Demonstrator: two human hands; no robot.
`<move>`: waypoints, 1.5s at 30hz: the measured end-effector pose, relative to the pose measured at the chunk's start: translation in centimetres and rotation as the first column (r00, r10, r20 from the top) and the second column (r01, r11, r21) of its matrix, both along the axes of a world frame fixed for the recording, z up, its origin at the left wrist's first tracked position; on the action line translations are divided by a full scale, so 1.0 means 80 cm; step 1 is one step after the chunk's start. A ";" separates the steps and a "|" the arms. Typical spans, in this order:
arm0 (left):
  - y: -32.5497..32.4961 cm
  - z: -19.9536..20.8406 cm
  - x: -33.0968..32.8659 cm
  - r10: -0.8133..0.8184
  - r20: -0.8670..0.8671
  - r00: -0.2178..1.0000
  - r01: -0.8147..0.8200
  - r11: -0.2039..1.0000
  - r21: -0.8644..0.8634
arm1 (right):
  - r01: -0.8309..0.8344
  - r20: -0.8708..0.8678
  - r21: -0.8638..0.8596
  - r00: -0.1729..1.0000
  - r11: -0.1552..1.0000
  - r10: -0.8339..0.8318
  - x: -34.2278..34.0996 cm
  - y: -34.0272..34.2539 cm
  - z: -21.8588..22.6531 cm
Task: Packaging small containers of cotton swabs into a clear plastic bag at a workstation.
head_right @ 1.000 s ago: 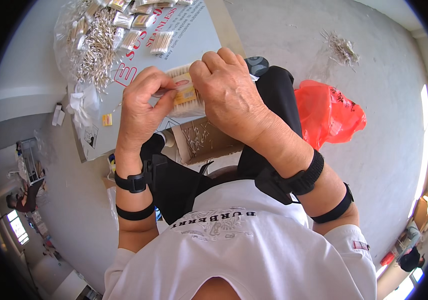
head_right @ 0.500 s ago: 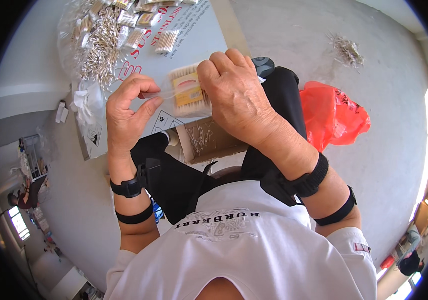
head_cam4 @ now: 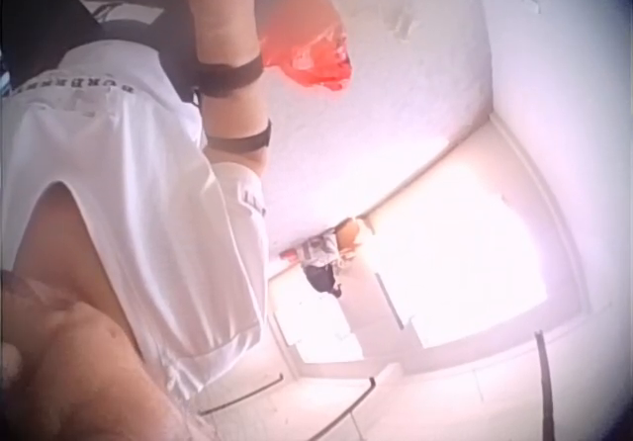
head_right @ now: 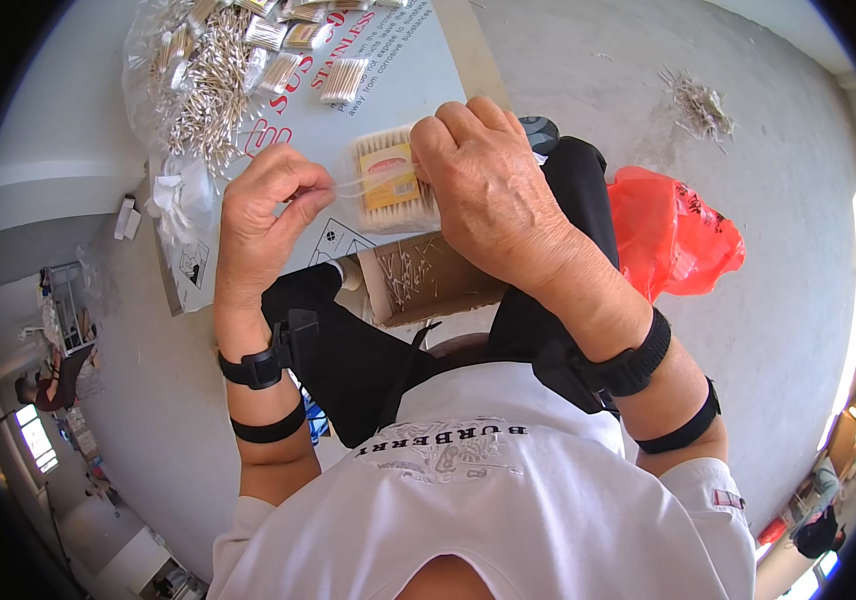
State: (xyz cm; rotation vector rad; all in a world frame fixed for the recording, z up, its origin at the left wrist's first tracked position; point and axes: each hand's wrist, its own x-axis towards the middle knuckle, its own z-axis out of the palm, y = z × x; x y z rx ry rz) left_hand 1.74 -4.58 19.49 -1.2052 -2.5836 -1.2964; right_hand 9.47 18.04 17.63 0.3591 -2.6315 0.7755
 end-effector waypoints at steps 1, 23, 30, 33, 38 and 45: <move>0.001 0.000 -0.001 -0.001 -0.017 1.000 0.001 1.000 0.000 | 0.000 0.000 0.000 1.000 1.000 0.000 0.000 0.000 0.000; 0.018 -0.002 -0.004 -0.083 -0.041 0.996 0.083 0.996 0.015 | -0.001 -0.011 0.003 1.000 1.000 0.001 -0.001 -0.001 0.000; 0.023 -0.005 -0.005 -0.072 -0.015 0.997 0.073 0.997 0.034 | -0.014 0.009 0.021 1.000 1.000 0.014 -0.002 -0.001 0.001; 0.026 -0.008 -0.006 -0.087 -0.053 0.995 0.089 0.996 0.030 | -0.022 0.019 0.016 1.000 1.000 0.021 -0.003 0.000 0.002; 0.030 -0.007 -0.007 -0.091 -0.083 0.992 0.091 0.996 -0.001 | -0.029 0.027 0.013 0.999 1.000 0.028 -0.003 0.000 0.002; 0.042 -0.008 -0.005 -0.097 -0.123 0.988 0.097 0.995 -0.005 | -0.048 0.039 0.006 0.998 0.999 0.048 -0.004 0.002 0.005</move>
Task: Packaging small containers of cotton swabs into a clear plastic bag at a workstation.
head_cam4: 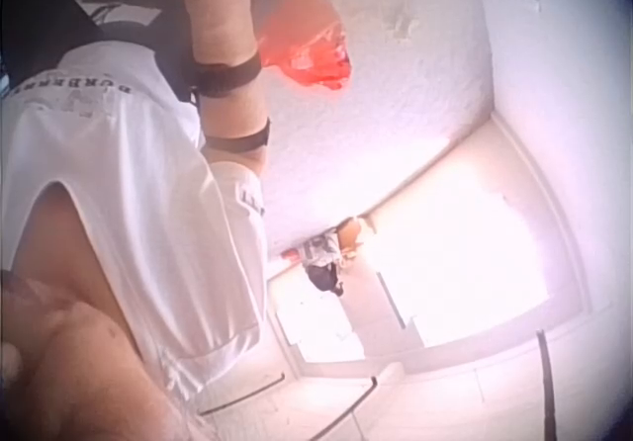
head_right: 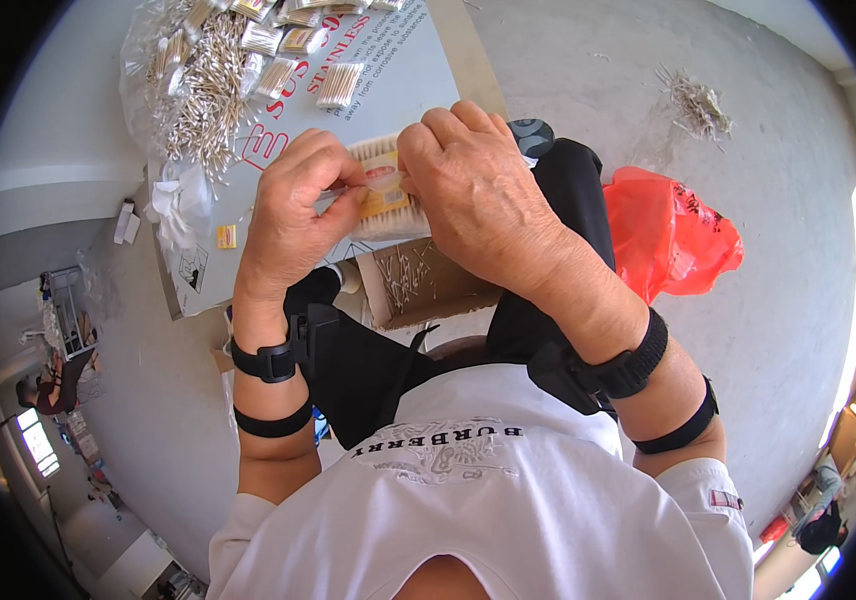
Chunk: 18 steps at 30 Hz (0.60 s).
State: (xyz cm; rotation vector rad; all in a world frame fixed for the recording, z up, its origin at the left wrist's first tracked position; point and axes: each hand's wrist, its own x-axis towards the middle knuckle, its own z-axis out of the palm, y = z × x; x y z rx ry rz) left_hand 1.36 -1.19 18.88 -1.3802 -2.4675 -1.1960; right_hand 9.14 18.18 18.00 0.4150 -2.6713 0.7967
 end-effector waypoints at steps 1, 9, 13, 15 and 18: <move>0.001 -0.001 -0.001 -0.003 -0.029 1.000 0.003 1.000 -0.010 | 0.000 -0.001 0.001 1.000 1.000 0.000 0.000 0.001 0.001; 0.006 0.006 0.000 -0.032 -0.109 0.994 0.025 0.997 -0.068 | -0.015 -0.018 -0.022 1.000 1.000 0.015 -0.002 0.002 0.000; 0.012 0.009 0.001 -0.056 -0.212 0.976 0.030 0.992 -0.125 | -0.019 -0.030 -0.014 0.999 1.000 0.018 -0.002 0.004 -0.002; 0.014 0.008 0.001 -0.063 -0.222 0.973 0.035 0.991 -0.125 | -0.035 0.008 0.006 0.999 0.999 0.035 -0.002 0.007 -0.001; 0.017 0.006 0.002 -0.076 -0.193 0.978 0.058 0.994 -0.096 | -0.058 0.013 0.010 0.998 0.998 0.058 -0.003 0.006 0.002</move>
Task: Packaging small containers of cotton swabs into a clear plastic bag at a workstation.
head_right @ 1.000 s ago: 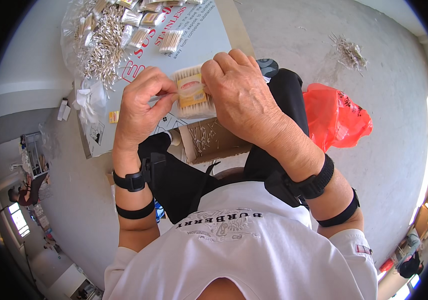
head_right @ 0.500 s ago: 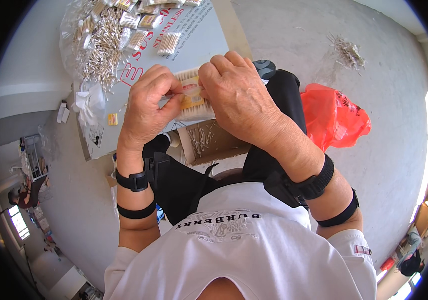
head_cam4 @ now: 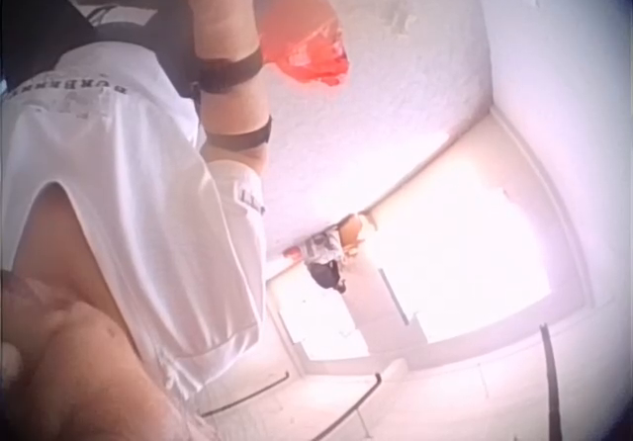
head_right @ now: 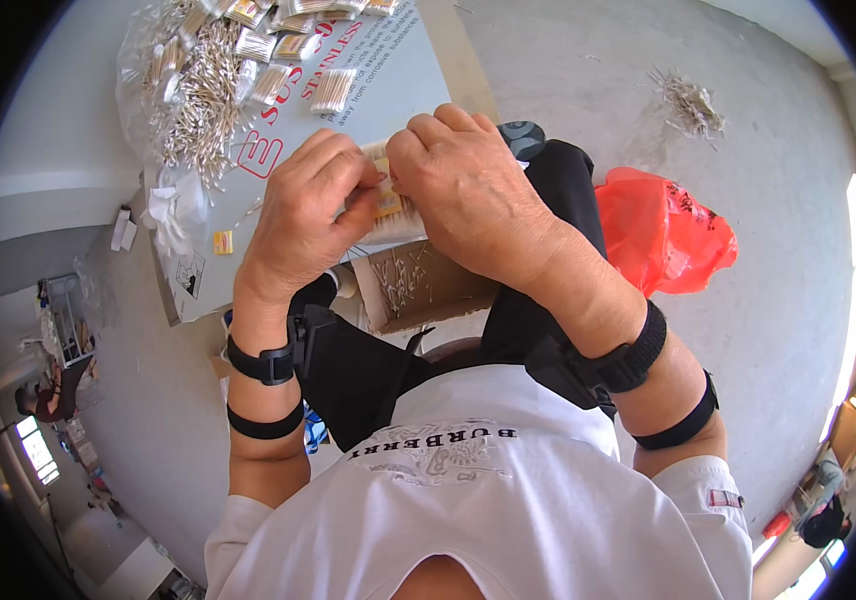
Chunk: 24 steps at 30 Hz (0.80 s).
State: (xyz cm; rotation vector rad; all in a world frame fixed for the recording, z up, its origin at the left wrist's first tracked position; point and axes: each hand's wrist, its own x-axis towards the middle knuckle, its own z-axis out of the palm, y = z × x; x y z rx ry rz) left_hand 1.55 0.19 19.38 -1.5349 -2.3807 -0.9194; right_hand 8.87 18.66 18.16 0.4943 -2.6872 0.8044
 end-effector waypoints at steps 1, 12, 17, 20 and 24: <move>0.003 0.001 0.001 -0.004 -0.013 1.000 0.004 1.000 -0.016 | 0.001 0.000 0.001 1.000 1.000 -0.001 0.000 0.000 -0.001; -0.001 0.002 0.001 -0.022 0.030 0.999 0.022 1.000 -0.002 | 0.047 -0.066 0.163 0.997 0.986 -0.036 0.001 -0.005 0.001; -0.015 0.006 -0.001 -0.012 0.038 0.999 0.014 0.999 -0.031 | 0.025 -0.014 0.125 1.000 0.992 -0.024 -0.003 0.001 0.001; -0.009 0.002 0.002 0.002 -0.049 0.999 -0.001 1.000 0.019 | 0.031 -0.006 0.133 1.000 0.991 -0.030 -0.004 0.001 0.000; -0.005 -0.004 0.004 0.021 -0.078 0.997 -0.022 1.000 -0.012 | 0.023 0.004 0.105 1.000 0.994 -0.024 -0.003 0.002 0.001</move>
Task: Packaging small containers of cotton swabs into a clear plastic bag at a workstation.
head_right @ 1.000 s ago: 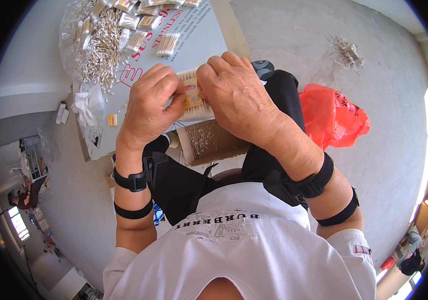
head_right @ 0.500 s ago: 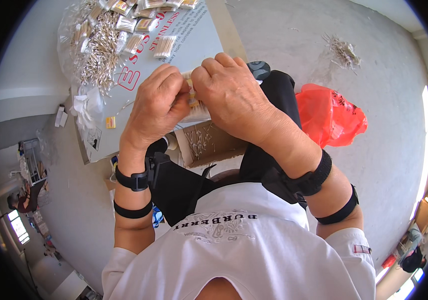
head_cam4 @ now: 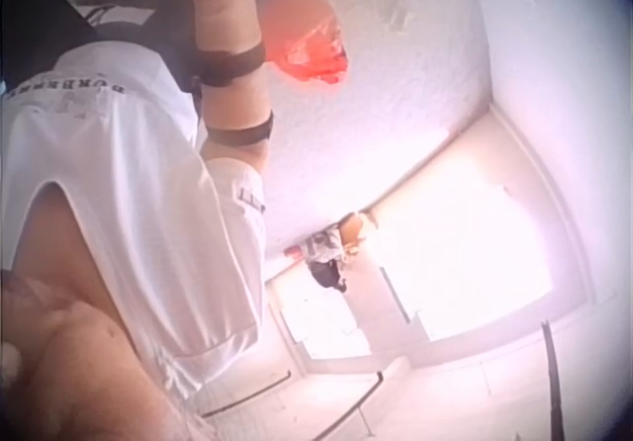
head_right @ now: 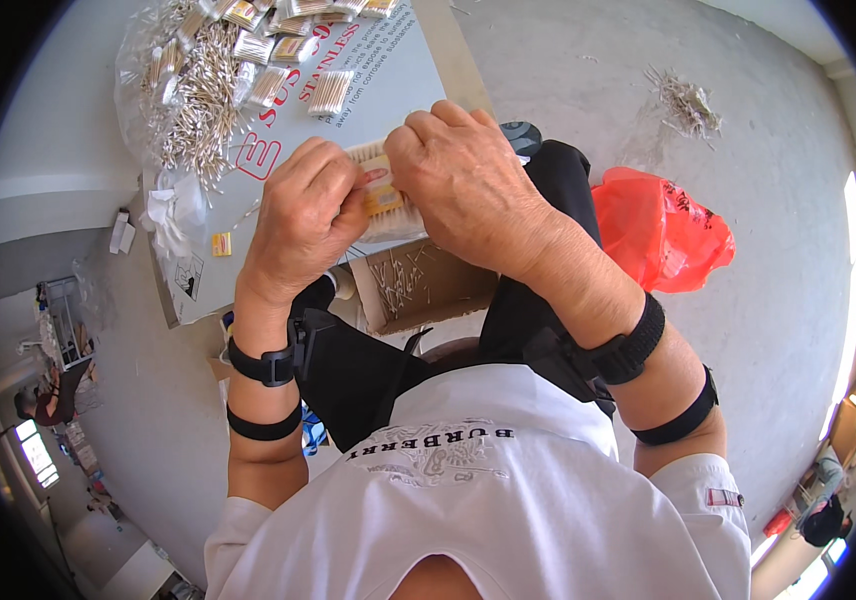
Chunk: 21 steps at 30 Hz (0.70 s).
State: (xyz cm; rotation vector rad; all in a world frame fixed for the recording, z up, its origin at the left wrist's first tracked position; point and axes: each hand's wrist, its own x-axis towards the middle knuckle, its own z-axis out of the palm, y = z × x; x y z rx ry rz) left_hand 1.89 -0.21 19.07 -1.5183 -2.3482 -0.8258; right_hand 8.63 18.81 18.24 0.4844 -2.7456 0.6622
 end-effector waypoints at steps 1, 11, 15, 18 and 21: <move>0.001 -0.001 0.001 0.002 0.001 1.000 -0.002 1.000 0.007 | 0.000 0.000 0.000 1.000 1.000 0.000 0.000 0.000 0.000; 0.008 -0.007 -0.002 -0.015 0.005 1.000 0.015 1.000 0.019 | -0.038 -0.062 0.047 0.997 0.998 0.040 0.000 -0.002 0.002; 0.003 -0.010 -0.002 -0.013 0.043 0.999 0.012 1.000 0.029 | -0.049 -0.154 0.189 0.985 0.981 0.079 -0.004 -0.013 0.007; -0.001 -0.013 -0.001 -0.007 0.060 0.998 0.006 1.000 0.022 | -0.096 -0.191 0.249 0.971 0.964 0.145 -0.012 -0.014 0.009; -0.003 -0.014 -0.001 -0.056 0.111 0.992 0.047 0.995 0.087 | -0.146 -0.174 0.278 0.964 0.950 0.199 -0.016 -0.009 0.008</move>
